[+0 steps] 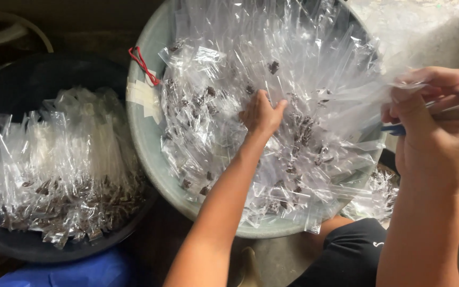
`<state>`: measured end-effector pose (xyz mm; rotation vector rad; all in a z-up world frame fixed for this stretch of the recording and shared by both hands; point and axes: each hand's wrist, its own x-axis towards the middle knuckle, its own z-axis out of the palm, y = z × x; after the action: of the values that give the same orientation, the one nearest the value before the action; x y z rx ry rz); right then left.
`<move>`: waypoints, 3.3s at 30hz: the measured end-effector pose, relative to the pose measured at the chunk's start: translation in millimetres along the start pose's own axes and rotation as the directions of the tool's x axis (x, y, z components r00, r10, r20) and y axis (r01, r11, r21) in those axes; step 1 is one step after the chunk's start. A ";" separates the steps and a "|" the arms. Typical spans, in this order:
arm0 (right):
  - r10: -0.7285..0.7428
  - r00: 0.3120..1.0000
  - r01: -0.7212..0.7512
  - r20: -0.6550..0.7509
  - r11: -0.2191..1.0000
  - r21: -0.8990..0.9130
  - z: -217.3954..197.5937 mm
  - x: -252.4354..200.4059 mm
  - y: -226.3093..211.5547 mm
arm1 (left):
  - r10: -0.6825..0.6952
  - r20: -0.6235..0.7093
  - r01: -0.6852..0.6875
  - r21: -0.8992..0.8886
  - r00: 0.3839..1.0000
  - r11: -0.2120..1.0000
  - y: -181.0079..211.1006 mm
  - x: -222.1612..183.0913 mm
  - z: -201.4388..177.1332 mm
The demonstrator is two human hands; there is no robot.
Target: Sealing small plastic bags containing items using a lighter and moving them from one bin to another.
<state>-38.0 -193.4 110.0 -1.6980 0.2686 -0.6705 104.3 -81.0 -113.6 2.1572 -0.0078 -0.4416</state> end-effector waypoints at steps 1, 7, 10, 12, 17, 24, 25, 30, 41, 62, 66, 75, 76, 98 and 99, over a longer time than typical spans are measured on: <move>0.010 1.000 -0.010 0.010 1.000 -0.006 1.3 1.0 -1.7 | -0.106 0.024 0.107 -0.056 0.994 0.993 1.6 12.0 6.9; 0.042 0.982 -0.041 0.186 0.999 -0.004 7.9 3.7 1.7 | 0.198 -0.262 -0.329 -0.756 0.944 0.566 16.0 -7.1 -38.0; 0.311 0.913 -0.250 0.265 0.938 -0.239 31.0 3.8 -18.6 | 0.448 -0.187 -0.412 -0.775 0.874 0.480 43.7 -63.7 -98.4; 0.316 0.894 -0.264 0.318 0.944 -0.196 38.1 2.9 -13.3 | 0.538 -0.181 -0.498 -0.684 0.823 0.532 50.9 -85.2 -120.0; 0.245 0.883 -0.286 0.401 0.957 0.045 46.8 -4.5 -5.0 | 0.814 -0.156 -0.757 -0.496 0.560 0.425 51.2 -116.0 -151.4; 0.281 0.878 -0.306 0.386 0.952 0.004 57.0 -4.6 -7.7 | 0.751 0.243 -0.378 -0.744 0.614 0.551 37.4 -129.0 -135.0; 0.311 0.890 -0.335 0.334 0.942 0.015 57.1 -4.6 -7.2 | 0.735 0.236 -0.413 -0.701 0.636 0.582 34.0 -133.3 -127.3; 0.360 0.879 -0.447 0.313 0.851 0.276 65.2 -0.4 4.0 | 0.613 0.310 -0.213 -0.747 0.727 0.630 45.6 -149.3 -143.7; 0.558 0.764 -0.630 0.323 0.538 0.561 100.2 -16.6 28.0 | 0.503 0.181 -0.351 -0.524 0.845 0.776 24.3 -138.8 -133.5; 0.637 0.766 -0.571 -0.085 0.735 0.367 42.2 23.0 52.1 | 0.321 0.575 0.299 -0.733 0.753 0.611 -37.2 -194.6 -161.0; 0.661 0.701 -0.680 0.267 0.733 -0.030 42.4 12.8 52.2 | 0.315 0.497 0.242 -0.769 0.808 0.592 -39.9 -186.3 -163.0; 0.538 0.755 -0.548 0.375 0.832 -0.091 37.9 6.3 59.3 | 0.318 0.538 0.228 -0.719 0.781 0.656 -107.8 -186.4 -189.9; 0.548 0.753 -0.557 0.365 0.825 -0.089 32.0 7.2 56.7 | 0.396 0.420 0.183 -0.838 0.817 0.513 -134.5 -180.4 -195.0; 0.557 0.815 -0.033 0.162 0.324 -0.946 -38.1 -11.0 187.9 | 0.564 -0.613 -0.625 0.143 0.552 0.767 -183.5 -76.0 -260.4; 0.542 0.828 -0.136 0.143 0.442 -0.887 -38.2 0.4 164.5 | 0.450 -0.417 -0.570 -0.227 0.789 0.789 -139.5 -84.6 -229.3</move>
<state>-29.8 -265.1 -42.7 -2.5779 0.7214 0.2635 75.6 196.5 -77.3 1.7555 -0.3062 0.2499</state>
